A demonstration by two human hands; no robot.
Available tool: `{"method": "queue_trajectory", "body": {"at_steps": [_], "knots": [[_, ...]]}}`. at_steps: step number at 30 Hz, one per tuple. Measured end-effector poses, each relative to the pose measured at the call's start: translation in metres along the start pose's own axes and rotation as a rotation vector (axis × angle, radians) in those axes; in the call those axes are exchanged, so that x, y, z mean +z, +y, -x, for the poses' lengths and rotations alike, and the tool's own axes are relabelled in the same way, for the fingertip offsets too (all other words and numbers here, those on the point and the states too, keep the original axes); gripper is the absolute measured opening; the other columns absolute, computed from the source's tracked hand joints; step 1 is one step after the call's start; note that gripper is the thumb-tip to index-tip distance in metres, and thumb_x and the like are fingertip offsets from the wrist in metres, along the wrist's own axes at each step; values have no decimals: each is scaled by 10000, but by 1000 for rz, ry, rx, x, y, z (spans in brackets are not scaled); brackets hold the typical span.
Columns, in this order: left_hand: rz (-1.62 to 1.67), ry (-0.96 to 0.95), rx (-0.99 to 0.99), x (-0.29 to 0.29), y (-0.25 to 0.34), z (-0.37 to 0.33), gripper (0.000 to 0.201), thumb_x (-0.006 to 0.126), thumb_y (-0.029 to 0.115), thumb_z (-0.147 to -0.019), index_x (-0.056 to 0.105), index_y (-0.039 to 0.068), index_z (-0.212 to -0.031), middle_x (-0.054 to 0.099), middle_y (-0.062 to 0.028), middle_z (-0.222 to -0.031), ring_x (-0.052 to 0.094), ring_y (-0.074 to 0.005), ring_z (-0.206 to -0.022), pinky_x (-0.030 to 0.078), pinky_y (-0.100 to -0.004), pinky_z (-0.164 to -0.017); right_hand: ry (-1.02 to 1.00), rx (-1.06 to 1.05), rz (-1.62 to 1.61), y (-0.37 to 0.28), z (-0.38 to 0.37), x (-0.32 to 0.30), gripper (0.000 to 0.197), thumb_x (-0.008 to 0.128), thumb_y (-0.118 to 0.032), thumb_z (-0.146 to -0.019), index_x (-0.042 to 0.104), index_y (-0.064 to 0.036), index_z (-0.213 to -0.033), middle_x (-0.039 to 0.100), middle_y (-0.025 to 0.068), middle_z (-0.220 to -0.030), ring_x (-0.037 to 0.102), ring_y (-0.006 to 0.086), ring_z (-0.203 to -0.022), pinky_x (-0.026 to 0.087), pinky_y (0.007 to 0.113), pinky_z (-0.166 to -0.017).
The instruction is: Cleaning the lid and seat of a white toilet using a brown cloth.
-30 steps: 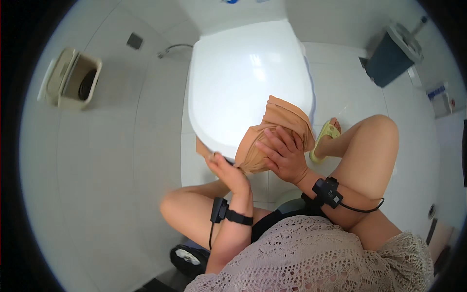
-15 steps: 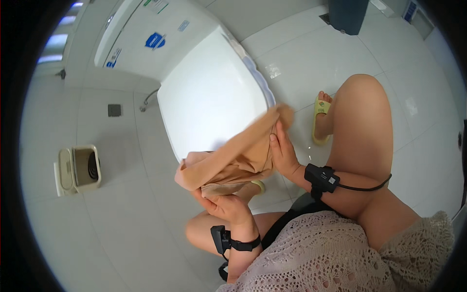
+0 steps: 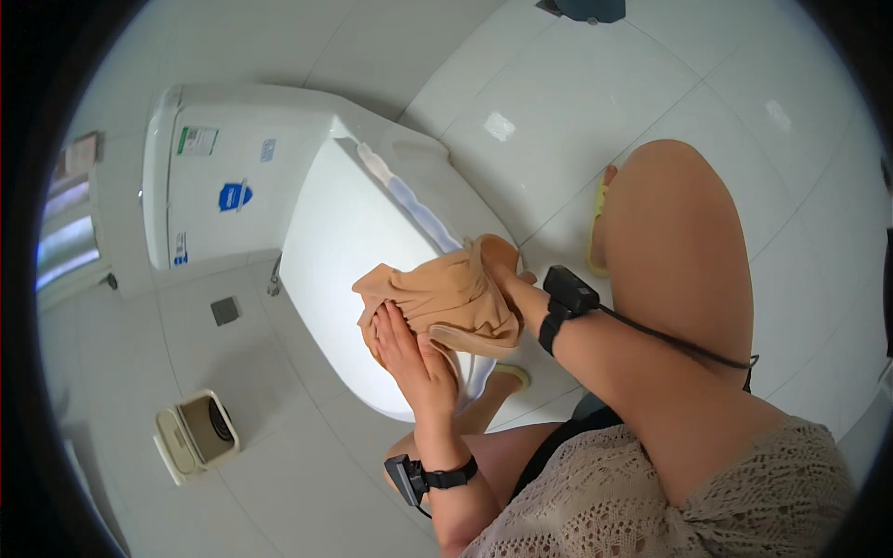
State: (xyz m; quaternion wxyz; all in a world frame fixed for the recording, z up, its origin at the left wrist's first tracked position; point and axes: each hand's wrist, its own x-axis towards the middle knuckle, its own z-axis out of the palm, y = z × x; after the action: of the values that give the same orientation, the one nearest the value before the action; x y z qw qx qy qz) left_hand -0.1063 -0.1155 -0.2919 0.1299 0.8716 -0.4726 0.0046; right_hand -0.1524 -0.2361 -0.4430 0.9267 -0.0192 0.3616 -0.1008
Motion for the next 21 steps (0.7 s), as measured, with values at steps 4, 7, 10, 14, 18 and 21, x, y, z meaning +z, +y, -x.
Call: {"method": "queue_trajectory", "body": {"at_steps": [4,7,10,14,18,21], "knots": [[-109,-50,101,2,41,-21,544,443,238,-1001,328,-14,-1469,286,-230,-1533,223,-411,-1424,171,-484,-1162,-209,-203,194,4,-76,-11,602,452,-536,-978,438,-89,-1381,535,67,-1352,583,218,-1145,477,319,-978],[-153,-59,116,11,57,-34,593,510,265,-969,339,-8,-1467,285,-226,-1537,230,-430,-1419,198,-503,-1150,-304,-321,333,-8,-112,-13,597,444,-534,-976,439,-88,-1374,537,63,-1345,582,218,-1144,475,313,-981],[-203,-95,107,13,59,-37,605,526,284,-959,352,5,-1467,281,-221,-1542,238,-434,-1419,203,-511,-1148,-316,-327,394,-13,-128,-6,590,454,-525,-971,445,-88,-1367,539,65,-1339,581,220,-1144,474,314,-980],[-218,-103,73,11,59,-36,614,541,302,-949,367,18,-1465,271,-214,-1550,243,-437,-1420,202,-520,-1147,-316,-340,439,-21,-137,2,579,466,-513,-965,453,-88,-1358,543,66,-1330,580,222,-1144,473,315,-980],[-212,-118,100,13,64,-42,607,571,296,-930,397,51,-1456,286,-206,-1549,240,-434,-1424,190,-531,-1148,-299,-334,426,-25,-138,-1,569,478,-501,-958,461,-89,-1349,546,68,-1322,579,224,-1144,472,315,-979],[-283,-164,126,17,74,-48,604,592,285,-914,414,76,-1451,297,-199,-1547,242,-420,-1429,179,-538,-1150,-269,-320,384,-17,-130,-16,561,487,-493,-953,467,-89,-1342,549,70,-1315,578,226,-1144,471,316,-978]]}}
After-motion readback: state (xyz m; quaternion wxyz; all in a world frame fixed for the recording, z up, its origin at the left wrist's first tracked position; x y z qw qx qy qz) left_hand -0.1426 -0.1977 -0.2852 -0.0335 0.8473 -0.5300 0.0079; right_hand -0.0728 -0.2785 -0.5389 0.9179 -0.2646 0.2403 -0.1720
